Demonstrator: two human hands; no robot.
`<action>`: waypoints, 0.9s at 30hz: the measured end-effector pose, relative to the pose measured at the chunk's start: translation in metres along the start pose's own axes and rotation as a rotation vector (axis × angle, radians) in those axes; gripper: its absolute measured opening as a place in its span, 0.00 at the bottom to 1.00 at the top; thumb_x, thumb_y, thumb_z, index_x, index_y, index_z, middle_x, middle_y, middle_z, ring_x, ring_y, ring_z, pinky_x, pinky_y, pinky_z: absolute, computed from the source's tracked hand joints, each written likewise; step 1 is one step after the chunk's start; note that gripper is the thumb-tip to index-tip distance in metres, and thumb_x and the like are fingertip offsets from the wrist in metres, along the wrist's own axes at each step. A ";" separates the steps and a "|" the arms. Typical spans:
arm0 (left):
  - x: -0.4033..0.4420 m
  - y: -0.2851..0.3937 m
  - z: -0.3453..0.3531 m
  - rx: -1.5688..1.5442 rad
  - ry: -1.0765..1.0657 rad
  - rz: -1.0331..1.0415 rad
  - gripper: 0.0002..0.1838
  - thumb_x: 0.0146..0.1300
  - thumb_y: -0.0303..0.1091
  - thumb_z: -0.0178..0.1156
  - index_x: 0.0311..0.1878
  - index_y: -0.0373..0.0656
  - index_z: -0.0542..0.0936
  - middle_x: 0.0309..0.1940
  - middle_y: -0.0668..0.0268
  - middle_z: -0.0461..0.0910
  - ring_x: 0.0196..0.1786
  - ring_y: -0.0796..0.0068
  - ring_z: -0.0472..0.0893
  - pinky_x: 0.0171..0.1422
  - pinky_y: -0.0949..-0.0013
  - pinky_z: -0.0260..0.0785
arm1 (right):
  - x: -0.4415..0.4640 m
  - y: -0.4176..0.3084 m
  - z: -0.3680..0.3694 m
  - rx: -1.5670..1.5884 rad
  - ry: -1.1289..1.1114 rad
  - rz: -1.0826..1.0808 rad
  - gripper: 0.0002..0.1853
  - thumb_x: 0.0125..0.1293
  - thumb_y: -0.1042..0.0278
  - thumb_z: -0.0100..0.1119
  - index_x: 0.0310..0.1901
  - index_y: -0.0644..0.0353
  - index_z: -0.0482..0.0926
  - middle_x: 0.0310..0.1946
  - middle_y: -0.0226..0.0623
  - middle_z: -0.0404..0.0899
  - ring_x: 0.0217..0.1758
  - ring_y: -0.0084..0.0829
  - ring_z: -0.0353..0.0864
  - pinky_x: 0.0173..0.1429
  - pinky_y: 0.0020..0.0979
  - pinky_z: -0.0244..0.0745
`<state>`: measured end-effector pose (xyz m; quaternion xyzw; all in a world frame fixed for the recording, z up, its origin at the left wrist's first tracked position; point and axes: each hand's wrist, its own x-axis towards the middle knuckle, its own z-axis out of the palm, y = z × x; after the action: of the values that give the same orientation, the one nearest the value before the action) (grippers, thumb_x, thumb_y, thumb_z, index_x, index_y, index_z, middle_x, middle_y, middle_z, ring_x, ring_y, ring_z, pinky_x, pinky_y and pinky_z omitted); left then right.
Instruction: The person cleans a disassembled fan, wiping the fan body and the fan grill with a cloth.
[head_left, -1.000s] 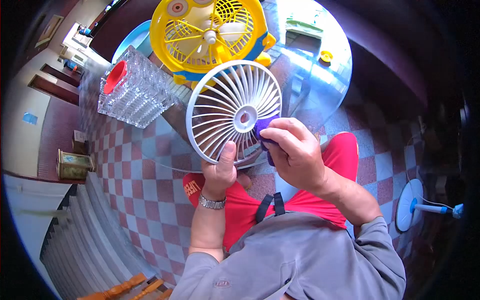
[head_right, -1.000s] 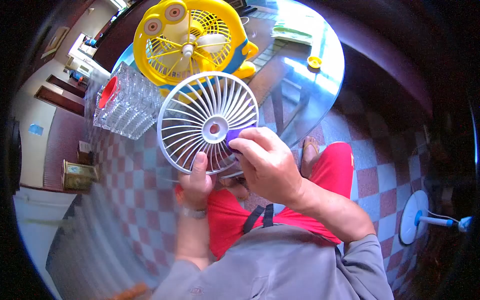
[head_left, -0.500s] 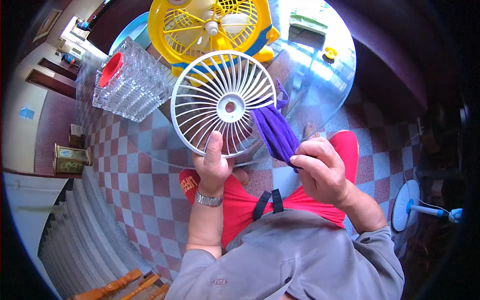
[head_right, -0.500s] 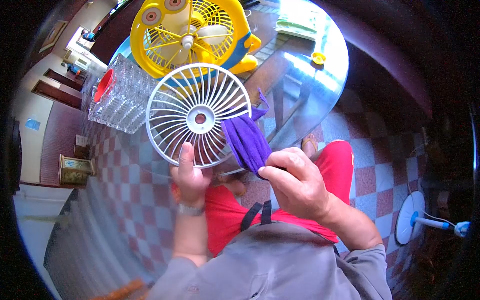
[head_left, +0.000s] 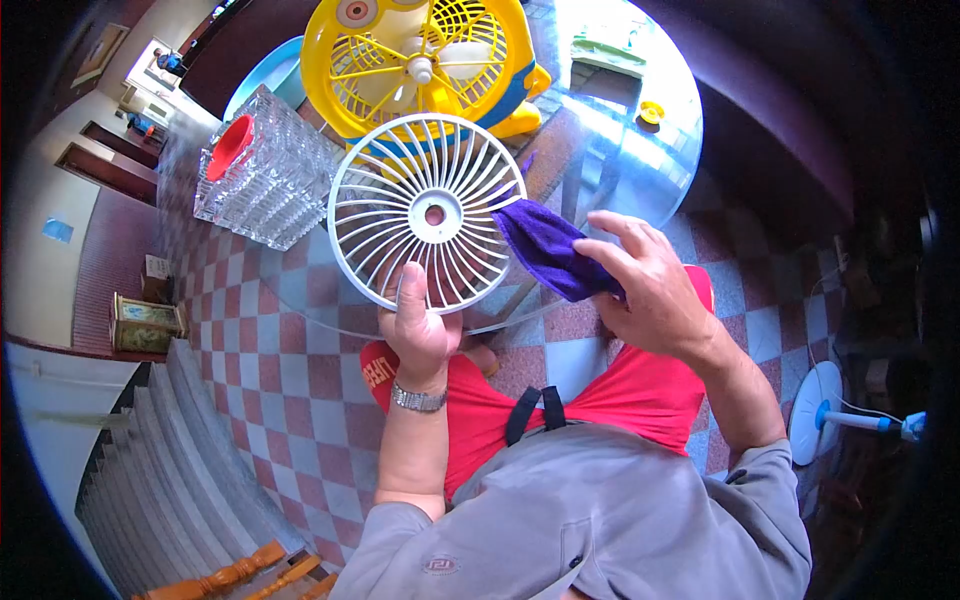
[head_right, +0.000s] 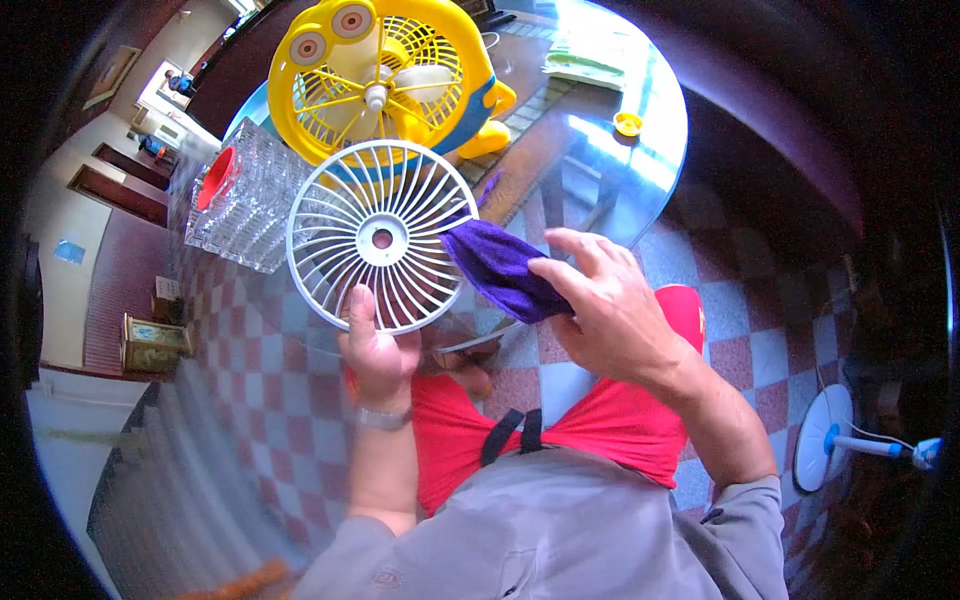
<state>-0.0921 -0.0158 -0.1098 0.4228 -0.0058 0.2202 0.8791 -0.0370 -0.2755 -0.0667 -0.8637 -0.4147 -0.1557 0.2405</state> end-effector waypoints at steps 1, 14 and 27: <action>0.000 0.001 0.001 -0.008 0.000 -0.006 0.22 0.72 0.32 0.51 0.67 0.34 0.67 0.60 0.53 0.76 0.60 0.58 0.80 0.66 0.53 0.76 | 0.007 -0.002 0.004 0.084 0.044 0.064 0.25 0.56 0.64 0.69 0.54 0.63 0.76 0.56 0.55 0.74 0.54 0.55 0.80 0.58 0.44 0.77; -0.001 0.003 -0.002 0.068 0.003 0.012 0.21 0.73 0.36 0.51 0.65 0.36 0.71 0.58 0.56 0.78 0.59 0.60 0.81 0.66 0.54 0.74 | 0.035 -0.009 0.056 0.485 0.113 0.202 0.28 0.62 0.76 0.60 0.66 0.64 0.68 0.50 0.56 0.80 0.53 0.54 0.81 0.57 0.44 0.76; 0.002 0.001 0.001 0.078 -0.026 -0.016 0.24 0.73 0.36 0.50 0.68 0.34 0.68 0.60 0.55 0.77 0.61 0.58 0.80 0.67 0.54 0.74 | 0.035 -0.011 0.056 0.548 0.287 0.262 0.24 0.59 0.78 0.56 0.59 0.66 0.74 0.45 0.55 0.81 0.47 0.51 0.83 0.50 0.41 0.78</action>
<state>-0.0909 -0.0150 -0.1082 0.4597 -0.0052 0.2078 0.8634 -0.0205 -0.2170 -0.0941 -0.7821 -0.2883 -0.1262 0.5378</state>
